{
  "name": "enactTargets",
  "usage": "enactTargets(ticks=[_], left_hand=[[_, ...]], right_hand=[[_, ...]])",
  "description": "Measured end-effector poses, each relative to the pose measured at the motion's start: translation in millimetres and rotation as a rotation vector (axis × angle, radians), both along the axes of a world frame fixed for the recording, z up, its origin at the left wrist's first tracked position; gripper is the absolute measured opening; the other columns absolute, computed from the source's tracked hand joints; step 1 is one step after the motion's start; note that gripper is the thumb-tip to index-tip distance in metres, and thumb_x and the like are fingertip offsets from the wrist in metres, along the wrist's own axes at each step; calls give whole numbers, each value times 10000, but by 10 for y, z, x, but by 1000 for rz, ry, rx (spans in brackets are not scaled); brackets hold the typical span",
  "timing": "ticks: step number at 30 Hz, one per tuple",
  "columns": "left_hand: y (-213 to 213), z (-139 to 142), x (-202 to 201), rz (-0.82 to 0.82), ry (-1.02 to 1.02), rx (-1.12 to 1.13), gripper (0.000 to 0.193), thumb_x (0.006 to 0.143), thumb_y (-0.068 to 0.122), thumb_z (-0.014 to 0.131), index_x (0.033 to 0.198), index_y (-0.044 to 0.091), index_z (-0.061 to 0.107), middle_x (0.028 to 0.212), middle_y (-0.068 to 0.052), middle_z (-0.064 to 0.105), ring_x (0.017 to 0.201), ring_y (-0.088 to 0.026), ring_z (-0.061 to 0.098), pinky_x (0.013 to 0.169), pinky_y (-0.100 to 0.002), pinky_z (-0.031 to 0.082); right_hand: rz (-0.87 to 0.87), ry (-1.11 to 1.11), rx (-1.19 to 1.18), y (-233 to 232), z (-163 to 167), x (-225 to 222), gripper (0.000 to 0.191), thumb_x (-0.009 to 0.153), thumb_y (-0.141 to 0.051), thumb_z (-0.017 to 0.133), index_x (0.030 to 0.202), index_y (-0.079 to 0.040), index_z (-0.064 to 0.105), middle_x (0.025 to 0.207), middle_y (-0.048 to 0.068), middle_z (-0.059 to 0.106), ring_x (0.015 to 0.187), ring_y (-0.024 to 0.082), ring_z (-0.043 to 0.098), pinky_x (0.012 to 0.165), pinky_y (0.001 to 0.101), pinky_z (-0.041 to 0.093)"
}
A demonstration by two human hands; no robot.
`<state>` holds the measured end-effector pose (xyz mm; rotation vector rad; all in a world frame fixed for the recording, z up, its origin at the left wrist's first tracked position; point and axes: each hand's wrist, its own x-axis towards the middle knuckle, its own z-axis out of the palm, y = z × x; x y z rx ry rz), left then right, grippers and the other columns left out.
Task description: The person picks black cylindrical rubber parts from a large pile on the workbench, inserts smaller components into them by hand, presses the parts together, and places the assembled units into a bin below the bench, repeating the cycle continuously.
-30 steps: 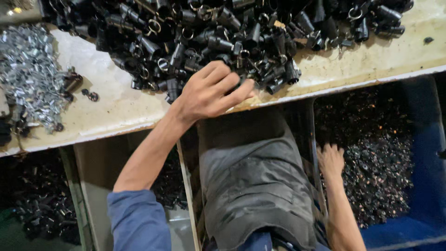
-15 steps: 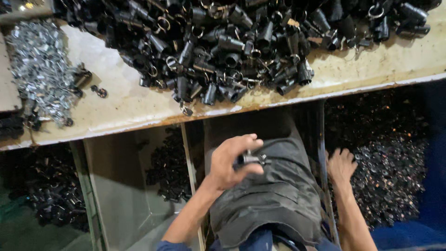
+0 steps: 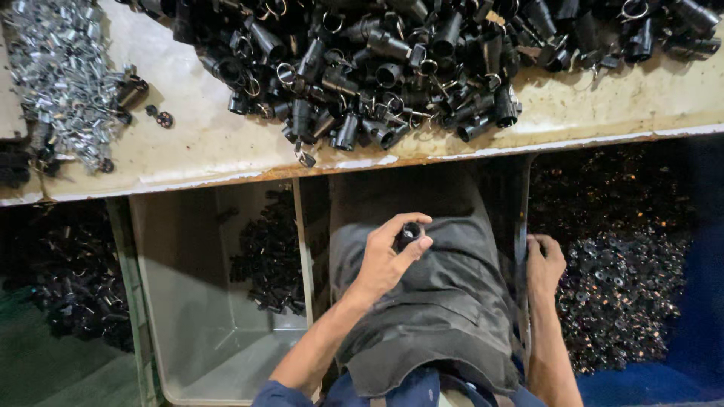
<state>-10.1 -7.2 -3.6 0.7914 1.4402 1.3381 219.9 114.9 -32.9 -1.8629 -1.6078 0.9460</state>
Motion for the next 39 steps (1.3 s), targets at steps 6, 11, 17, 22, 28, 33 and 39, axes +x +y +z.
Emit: enactTargets(ticks=[6, 11, 17, 22, 28, 33, 39], left_hand=[[91, 180, -51, -40, -302, 66, 316, 974, 211, 711, 1244, 74, 623, 1028, 37, 674, 914, -56, 631, 854, -249, 519], [63, 121, -11, -58, -45, -70, 317, 935, 157, 762, 1213, 37, 668, 835, 9, 622, 721, -76, 580, 663, -248, 489], [-7, -48, -55, 93, -237, -39, 314, 926, 94, 755, 1211, 19, 645, 848, -15, 657, 706, -90, 661, 678, -244, 537], [63, 33, 11, 90, -155, -73, 297, 902, 89, 772, 1172, 25, 666, 844, -35, 685, 680, -98, 657, 652, -270, 547], [171, 284, 10, 119, 366, 112, 294, 897, 86, 796, 1164, 56, 676, 937, -68, 689, 812, -165, 660, 750, -303, 537], [-7, 358, -242, 122, 468, 55, 283, 912, 102, 775, 1172, 70, 667, 1021, -92, 678, 878, -243, 672, 751, -325, 532], [-145, 260, -253, 72, 491, 67, 308, 893, 105, 774, 1182, 73, 672, 997, -113, 654, 929, -295, 608, 825, -378, 498]], right_hand=[[117, 8, 261, 229, 113, -228, 231, 965, -69, 645, 1164, 19, 723, 1045, 111, 723, 964, 197, 677, 889, 309, 518], [6, 429, -203, 417, 31, -103, 295, 901, -109, 626, 1171, -71, 740, 1010, 38, 735, 843, 212, 634, 722, 353, 503], [-450, 1238, -498, 646, 39, 9, 338, 991, -270, 624, 1318, -199, 677, 1106, 49, 722, 904, 209, 672, 636, 351, 498], [-164, 1483, -408, 537, 208, -58, 361, 1030, -213, 657, 1391, -217, 637, 1066, 61, 671, 868, 179, 614, 606, 308, 469], [54, 1642, -779, -36, 359, -678, 294, 1074, -233, 628, 1307, -65, 563, 980, 123, 597, 768, 195, 598, 520, 309, 474], [214, 1477, -953, -286, 385, -870, 338, 988, -179, 613, 1297, -48, 569, 1000, 161, 600, 690, 197, 591, 410, 281, 438], [196, 1456, -941, -348, 257, -835, 259, 1010, -119, 645, 1236, -34, 553, 989, 199, 627, 654, 181, 585, 394, 246, 415]])
